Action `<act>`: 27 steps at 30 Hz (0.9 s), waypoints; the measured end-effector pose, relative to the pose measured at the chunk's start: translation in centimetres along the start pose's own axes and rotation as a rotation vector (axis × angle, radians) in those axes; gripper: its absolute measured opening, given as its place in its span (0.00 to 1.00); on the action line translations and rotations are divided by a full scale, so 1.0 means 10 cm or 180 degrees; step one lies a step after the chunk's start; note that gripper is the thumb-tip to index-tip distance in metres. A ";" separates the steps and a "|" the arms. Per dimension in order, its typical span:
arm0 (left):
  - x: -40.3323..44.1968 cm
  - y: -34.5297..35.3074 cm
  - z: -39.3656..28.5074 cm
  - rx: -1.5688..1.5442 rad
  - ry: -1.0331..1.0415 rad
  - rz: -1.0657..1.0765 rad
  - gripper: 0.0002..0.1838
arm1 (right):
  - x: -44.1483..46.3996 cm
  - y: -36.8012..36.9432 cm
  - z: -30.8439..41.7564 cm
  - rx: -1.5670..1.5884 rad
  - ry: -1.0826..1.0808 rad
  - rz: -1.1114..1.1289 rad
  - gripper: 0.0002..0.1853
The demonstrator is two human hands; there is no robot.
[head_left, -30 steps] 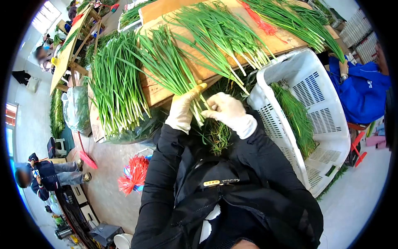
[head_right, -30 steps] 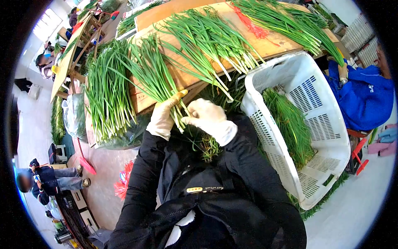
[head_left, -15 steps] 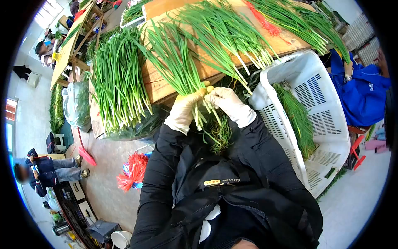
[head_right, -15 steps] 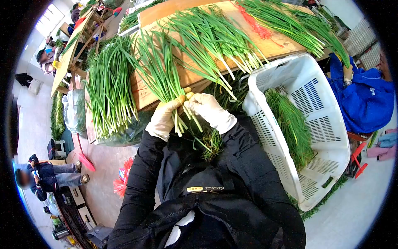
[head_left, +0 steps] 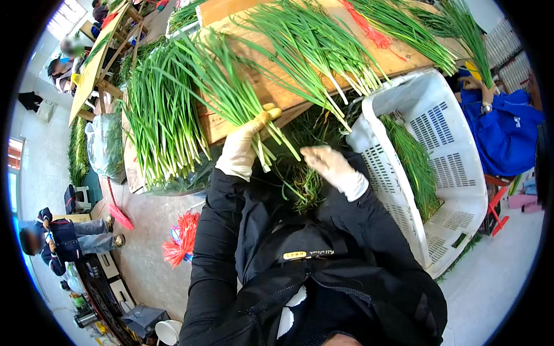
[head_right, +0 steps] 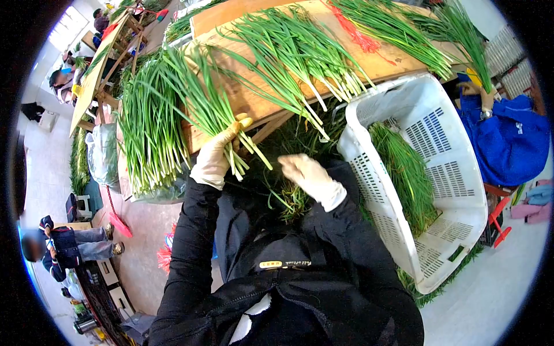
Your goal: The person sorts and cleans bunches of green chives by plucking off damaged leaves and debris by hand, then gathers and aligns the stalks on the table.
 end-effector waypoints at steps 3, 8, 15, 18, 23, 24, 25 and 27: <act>-0.03 0.21 0.10 -0.0009 -0.0140 -0.0022 0.19 | 0.37 -0.13 0.36 0.1034 0.0043 0.0104 0.16; -0.03 0.22 0.14 0.0056 -0.0244 -0.0085 0.20 | 0.58 -0.08 0.61 0.0632 -0.0835 -0.0161 0.11; -0.02 0.09 0.28 -0.0039 -0.0513 -0.0175 0.16 | 0.23 -0.12 0.83 0.0545 -0.1280 0.0494 0.12; -0.01 0.06 0.27 -0.0058 -0.0388 -0.0206 0.14 | -0.06 -0.34 1.02 0.1742 -0.0935 0.1577 0.11; -0.01 -0.03 0.27 0.0198 -0.0335 -0.0191 0.17 | -0.30 -0.53 0.68 0.1700 -0.0664 0.1400 0.09; -0.03 -0.03 0.27 0.0213 -0.0389 -0.0225 0.17 | -0.25 -0.51 0.55 0.0275 -0.0265 0.1306 0.15; -0.06 -0.01 0.25 0.0208 -0.0384 -0.0228 0.17 | -0.27 -0.25 0.04 0.0057 0.0208 0.1287 0.32; -0.09 0.05 0.23 0.0206 -0.0411 -0.0202 0.16 | -0.16 -0.21 0.11 -0.1105 0.0463 0.1352 0.40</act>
Point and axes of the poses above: each hand's wrist, its own x-axis towards the middle knuckle, its own y-axis out of the palm, z = x × y, the point moved 5 cm from there along x, towards the middle knuckle, and after that the axes turned 4 degrees about y, right-handed, at the moved point
